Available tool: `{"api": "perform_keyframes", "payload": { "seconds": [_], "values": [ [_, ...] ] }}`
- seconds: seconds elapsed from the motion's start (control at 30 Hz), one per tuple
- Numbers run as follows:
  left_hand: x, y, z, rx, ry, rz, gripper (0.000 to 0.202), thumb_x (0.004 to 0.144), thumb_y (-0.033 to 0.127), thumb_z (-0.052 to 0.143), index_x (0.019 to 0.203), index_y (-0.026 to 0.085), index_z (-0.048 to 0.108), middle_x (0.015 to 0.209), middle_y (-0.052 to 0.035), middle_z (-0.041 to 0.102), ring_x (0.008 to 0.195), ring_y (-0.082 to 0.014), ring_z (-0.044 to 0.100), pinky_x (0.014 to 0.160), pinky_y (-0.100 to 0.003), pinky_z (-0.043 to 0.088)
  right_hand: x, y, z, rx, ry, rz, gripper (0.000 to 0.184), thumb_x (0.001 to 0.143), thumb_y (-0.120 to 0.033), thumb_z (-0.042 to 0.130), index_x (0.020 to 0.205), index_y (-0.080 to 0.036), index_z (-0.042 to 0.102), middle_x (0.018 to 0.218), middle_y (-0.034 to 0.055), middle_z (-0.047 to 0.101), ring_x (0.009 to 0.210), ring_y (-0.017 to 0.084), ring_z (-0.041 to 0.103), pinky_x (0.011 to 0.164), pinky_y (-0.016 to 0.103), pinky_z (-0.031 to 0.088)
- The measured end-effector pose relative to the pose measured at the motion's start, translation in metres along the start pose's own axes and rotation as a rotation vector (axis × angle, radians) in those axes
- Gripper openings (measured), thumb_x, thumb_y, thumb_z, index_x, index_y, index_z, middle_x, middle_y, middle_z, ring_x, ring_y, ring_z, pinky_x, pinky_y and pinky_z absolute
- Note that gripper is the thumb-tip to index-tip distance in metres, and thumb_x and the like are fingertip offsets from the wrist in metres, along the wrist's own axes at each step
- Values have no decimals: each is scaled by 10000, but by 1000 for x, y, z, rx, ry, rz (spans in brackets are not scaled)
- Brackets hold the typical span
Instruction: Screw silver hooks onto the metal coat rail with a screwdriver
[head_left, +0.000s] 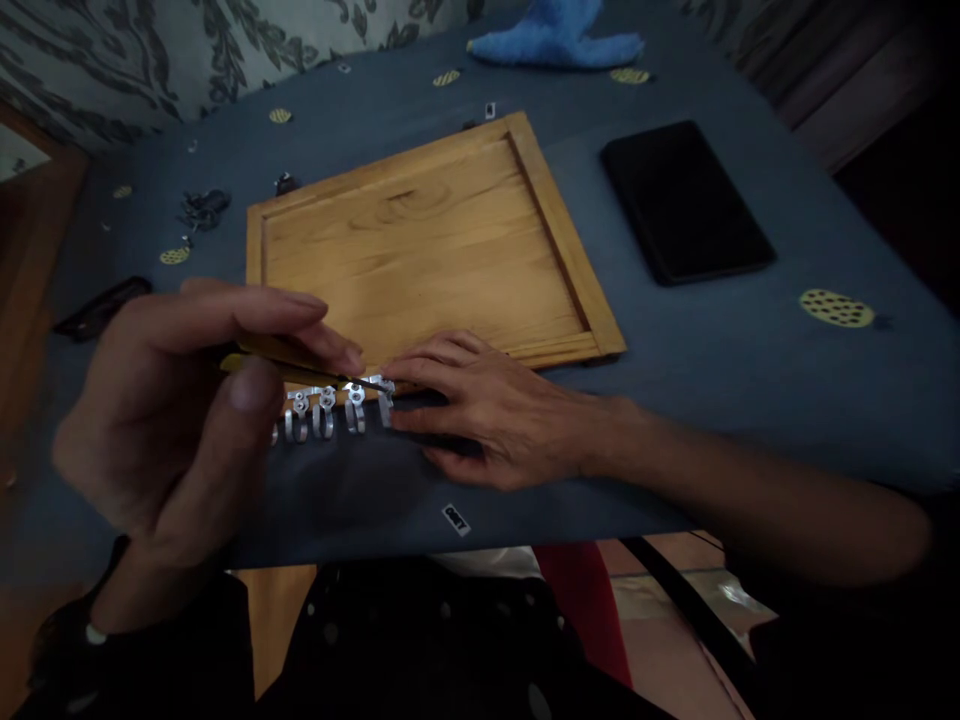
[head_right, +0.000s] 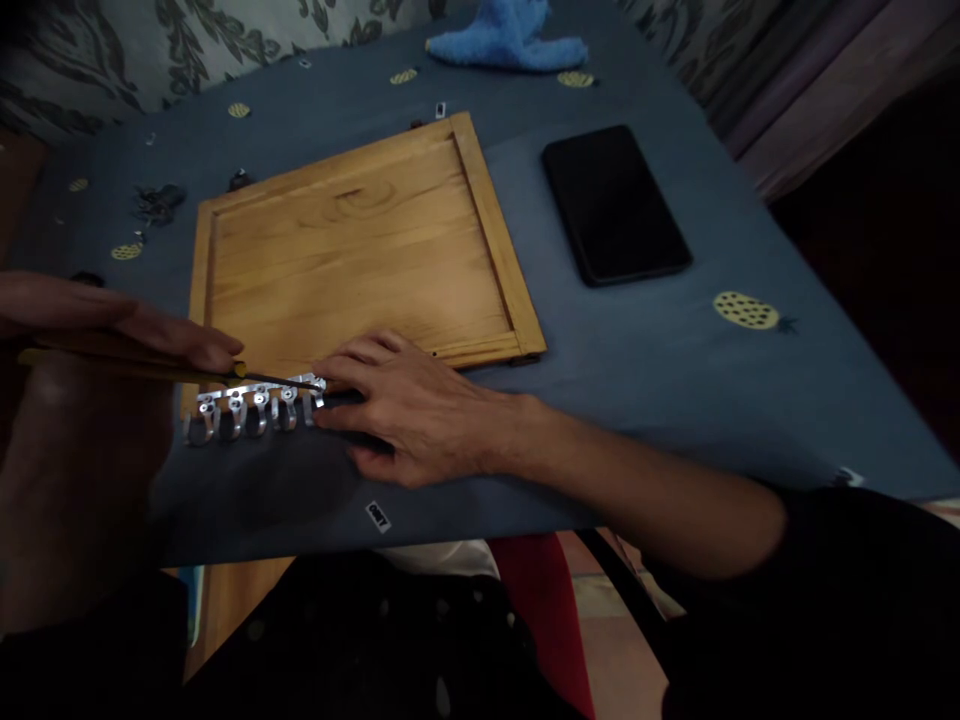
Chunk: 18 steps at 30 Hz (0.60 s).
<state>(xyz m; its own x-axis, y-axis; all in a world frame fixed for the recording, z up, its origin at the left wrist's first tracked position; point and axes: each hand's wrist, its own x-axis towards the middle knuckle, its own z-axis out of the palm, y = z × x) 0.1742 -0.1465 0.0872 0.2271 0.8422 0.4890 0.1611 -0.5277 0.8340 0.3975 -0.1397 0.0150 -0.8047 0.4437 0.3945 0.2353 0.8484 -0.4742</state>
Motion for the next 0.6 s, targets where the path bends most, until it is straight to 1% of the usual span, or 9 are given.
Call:
{"api": "perform_keyframes", "payload": {
  "seconds": [0.03, 0.13, 0.17, 0.23, 0.3, 0.4, 0.43, 0.5, 0.6],
  "values": [
    [1, 3, 5, 2, -50, -16, 214, 840, 286, 714, 1046, 261, 770, 849, -44, 687, 758, -255, 656, 783, -525, 596, 0, 0, 0, -3, -3, -2, 343, 905, -249, 562, 1198, -138, 702, 1372, 189, 585, 1244, 312, 517, 1062, 529, 404],
    [2, 11, 22, -148, 41, 67, 110, 859, 322, 703, 916, 244, 755, 712, -8, 599, 579, -178, 544, 593, -429, 557, 1, 0, 1, -13, -12, 3, 344, 900, -251, 567, 1201, -150, 701, 1381, 185, 580, 1246, 313, 515, 1055, 528, 405],
    [2, 14, 27, -173, 68, 44, 140, 885, 354, 682, 896, 229, 744, 681, -5, 577, 541, -168, 513, 537, -409, 516, 1, 0, 1, -15, -13, 5, 344, 898, -252, 571, 1203, -159, 700, 1380, 179, 582, 1246, 309, 515, 1055, 527, 404],
    [4, 19, 36, -164, 62, -72, 255, 945, 446, 617, 857, 225, 710, 626, 2, 537, 509, -158, 483, 477, -372, 448, 0, 0, 2, -18, -9, 7, 348, 893, -252, 580, 1210, -171, 697, 1378, 170, 585, 1252, 306, 511, 1058, 522, 402],
    [8, 21, 42, -156, 121, -120, 373, 972, 507, 572, 746, 224, 662, 545, 14, 468, 462, -142, 457, 433, -334, 396, 0, 1, 3, -23, -2, 3, 347, 893, -258, 583, 1209, -172, 698, 1380, 169, 585, 1252, 306, 508, 1056, 518, 401],
    [16, 21, 49, -243, 155, -71, 485, 977, 549, 547, 624, 218, 590, 404, 49, 346, 331, -102, 345, 333, -271, 277, -1, 1, 3, -24, -4, -4, 351, 893, -260, 583, 1208, -163, 700, 1379, 176, 583, 1238, 311, 515, 1044, 512, 406],
    [17, 21, 50, -272, 136, -65, 481, 980, 531, 550, 621, 214, 588, 385, 61, 338, 300, -83, 294, 313, -252, 235, 0, 1, 3, -23, -7, -5, 354, 892, -261, 582, 1211, -162, 700, 1376, 178, 583, 1235, 311, 517, 1042, 512, 407],
    [19, 21, 50, -314, 63, -114, 384, 986, 414, 568, 663, 211, 613, 386, 82, 346, 285, -55, 231, 318, -224, 201, 0, 1, 2, -22, -16, -2, 360, 893, -258, 579, 1220, -165, 696, 1376, 177, 581, 1234, 311, 515, 1044, 517, 405],
    [18, 22, 44, -384, -102, -247, 170, 942, 204, 584, 794, 238, 661, 457, 90, 385, 322, -46, 245, 359, -207, 216, 1, 0, 0, -26, -26, -2, 359, 895, -256, 574, 1221, -169, 697, 1348, 170, 590, 1228, 309, 510, 1046, 520, 402]
  ]
}}
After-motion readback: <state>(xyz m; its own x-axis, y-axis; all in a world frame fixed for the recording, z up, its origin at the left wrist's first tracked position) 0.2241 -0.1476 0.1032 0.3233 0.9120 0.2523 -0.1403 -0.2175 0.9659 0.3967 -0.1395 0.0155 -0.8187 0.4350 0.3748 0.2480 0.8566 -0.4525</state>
